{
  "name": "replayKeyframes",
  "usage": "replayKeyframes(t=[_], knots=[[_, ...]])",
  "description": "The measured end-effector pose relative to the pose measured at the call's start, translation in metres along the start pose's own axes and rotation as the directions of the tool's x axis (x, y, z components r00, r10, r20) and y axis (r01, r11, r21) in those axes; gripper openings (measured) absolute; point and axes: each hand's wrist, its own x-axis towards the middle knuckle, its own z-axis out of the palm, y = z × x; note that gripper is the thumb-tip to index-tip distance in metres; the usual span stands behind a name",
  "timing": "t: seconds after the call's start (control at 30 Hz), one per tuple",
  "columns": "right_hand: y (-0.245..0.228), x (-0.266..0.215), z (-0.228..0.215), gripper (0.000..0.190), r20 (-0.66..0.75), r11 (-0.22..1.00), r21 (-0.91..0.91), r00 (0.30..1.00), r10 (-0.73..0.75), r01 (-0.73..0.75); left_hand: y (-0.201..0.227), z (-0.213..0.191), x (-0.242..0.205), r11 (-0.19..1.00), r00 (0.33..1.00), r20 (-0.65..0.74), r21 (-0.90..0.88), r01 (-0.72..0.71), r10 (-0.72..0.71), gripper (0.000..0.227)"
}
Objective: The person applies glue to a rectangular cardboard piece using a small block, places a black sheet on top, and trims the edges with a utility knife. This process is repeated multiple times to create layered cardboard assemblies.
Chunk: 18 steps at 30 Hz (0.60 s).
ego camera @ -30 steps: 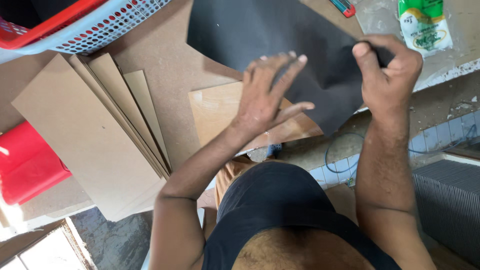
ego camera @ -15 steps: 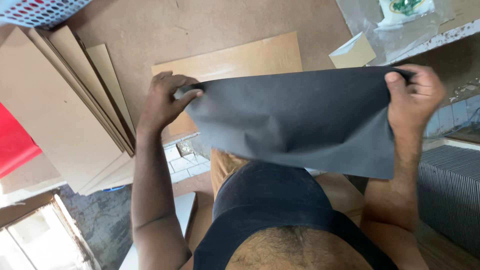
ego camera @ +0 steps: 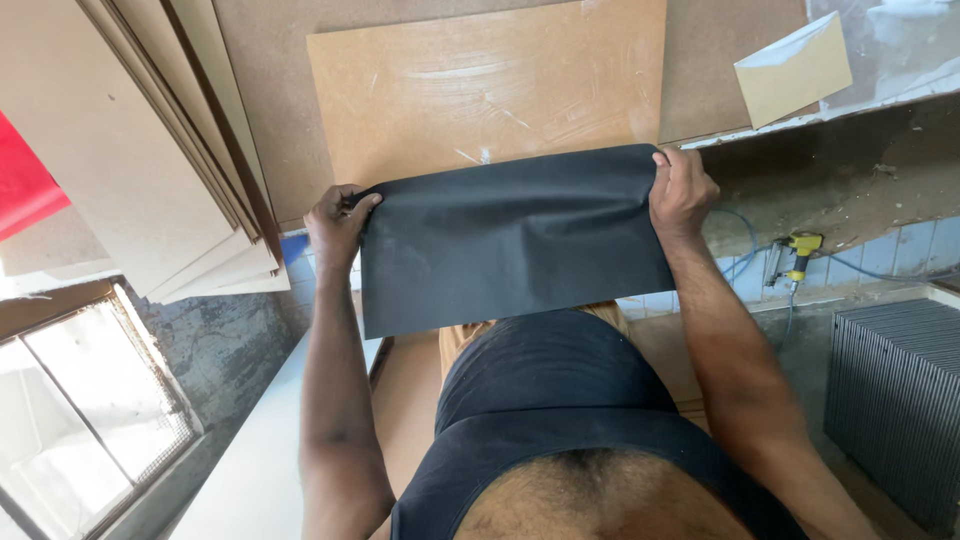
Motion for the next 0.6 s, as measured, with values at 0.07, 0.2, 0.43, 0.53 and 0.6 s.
replayKeyframes(t=[0.07, 0.2, 0.43, 0.53, 0.6], knots=[[0.002, 0.001, 0.005, 0.011, 0.013, 0.999, -0.007, 0.999, -0.053, 0.053, -0.007, 0.004, 0.0, 0.995, 0.992, -0.079, 0.008, -0.095, 0.095, 0.024], [-0.003, 0.007, 0.002, 0.012, -0.002, 0.99, -0.026, 0.99, -0.139, 0.139, -0.012, 0.01, -0.003, 0.975, 0.963, -0.219, -0.119, -0.187, 0.158, 0.011], [-0.056, 0.02, -0.017, 0.009, -0.03, 0.992, 0.033, 0.992, 0.125, -0.124, 0.025, 0.023, -0.002, 0.91, 0.897, -0.399, -0.414, 0.007, -0.188, 0.017], [-0.071, 0.017, -0.02, 0.017, 0.122, 0.735, 0.363, 0.811, 0.572, -0.572, 0.039, 0.029, -0.005, 0.954, 0.816, -0.553, -0.299, -0.009, -0.165, 0.021], [-0.076, 0.012, -0.025, 0.021, 0.362, 0.269, 0.574, 0.535, 0.764, -0.773, 0.045, 0.031, -0.01, 0.96, 0.815, -0.554, -0.278, 0.012, -0.171, 0.021]])
